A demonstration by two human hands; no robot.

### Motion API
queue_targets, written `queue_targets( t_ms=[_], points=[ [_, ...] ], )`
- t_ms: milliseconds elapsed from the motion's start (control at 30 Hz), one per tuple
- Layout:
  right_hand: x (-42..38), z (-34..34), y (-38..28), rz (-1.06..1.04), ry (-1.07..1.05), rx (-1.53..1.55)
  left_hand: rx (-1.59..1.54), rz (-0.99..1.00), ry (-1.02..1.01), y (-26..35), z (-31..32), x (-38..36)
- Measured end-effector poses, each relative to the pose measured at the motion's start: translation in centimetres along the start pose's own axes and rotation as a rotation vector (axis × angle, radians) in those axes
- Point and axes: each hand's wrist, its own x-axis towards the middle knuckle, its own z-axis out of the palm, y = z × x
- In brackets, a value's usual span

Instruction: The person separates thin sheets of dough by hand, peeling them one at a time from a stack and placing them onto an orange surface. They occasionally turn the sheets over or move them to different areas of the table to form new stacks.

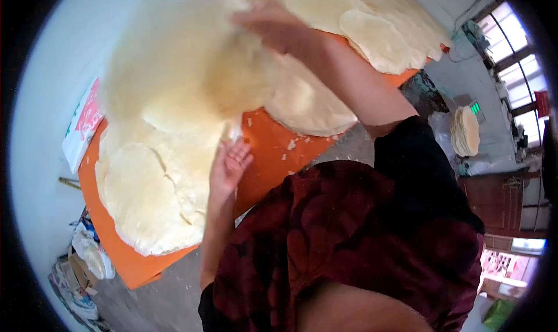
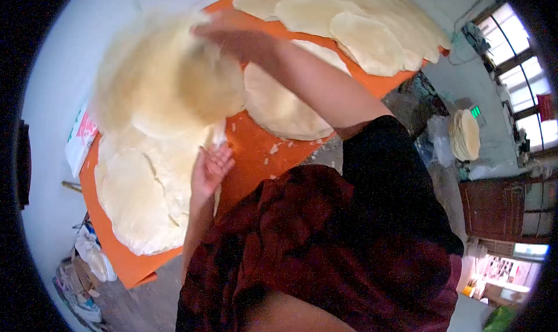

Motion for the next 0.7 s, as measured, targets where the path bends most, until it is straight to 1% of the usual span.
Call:
queue_targets(
  t_ms=[33,100,133,233,267,333,367,400,467,500,533,633,700],
  points=[
    [-0.5,-3.5,-4.4,0.588,0.034,0.623,-0.038,0.033,0.011,0.4,1.1,1.6],
    [-2.7,-7.5,-0.9,0.641,0.233,0.655,-0.057,0.145,-0.129,0.5,3.1,4.4],
    [-4.0,-9.4,1.1,0.664,0.334,0.672,-0.199,0.193,-0.206,0.4,6.0,4.9],
    [-10.8,-13.0,7.7,0.733,0.502,0.844,-0.055,0.140,-0.016,-1.2,8.9,9.4],
    [-13.6,-13.4,10.1,0.788,0.558,0.822,-0.084,0.074,-0.026,-2.1,8.1,11.0],
    [-18.4,-13.1,13.7,0.932,0.636,0.730,0.097,0.001,0.139,-5.3,7.7,13.4],
    [-20.9,-12.4,15.1,1.021,0.659,0.659,0.189,-0.033,0.224,-6.7,7.6,14.2],
    [-26.0,-10.6,22.3,1.023,0.443,0.359,0.267,-0.042,0.316,-8.3,7.9,14.6],
    [-30.5,-8.9,28.3,1.060,0.345,0.229,0.427,-0.024,0.383,-9.9,6.6,15.5],
    [-30.9,-8.0,27.6,1.115,0.471,0.394,0.506,-0.012,0.417,-10.4,6.2,15.8],
    [-31.2,-7.5,27.1,1.167,0.599,0.561,0.514,0.002,0.466,-10.4,7.3,15.7],
    [-30.6,-8.2,25.5,1.173,0.558,0.623,0.468,0.026,0.528,-10.4,9.4,15.0],
    [-29.6,-9.4,23.4,1.213,0.515,0.600,0.514,0.048,0.544,-10.5,10.3,14.6]
  ],
)
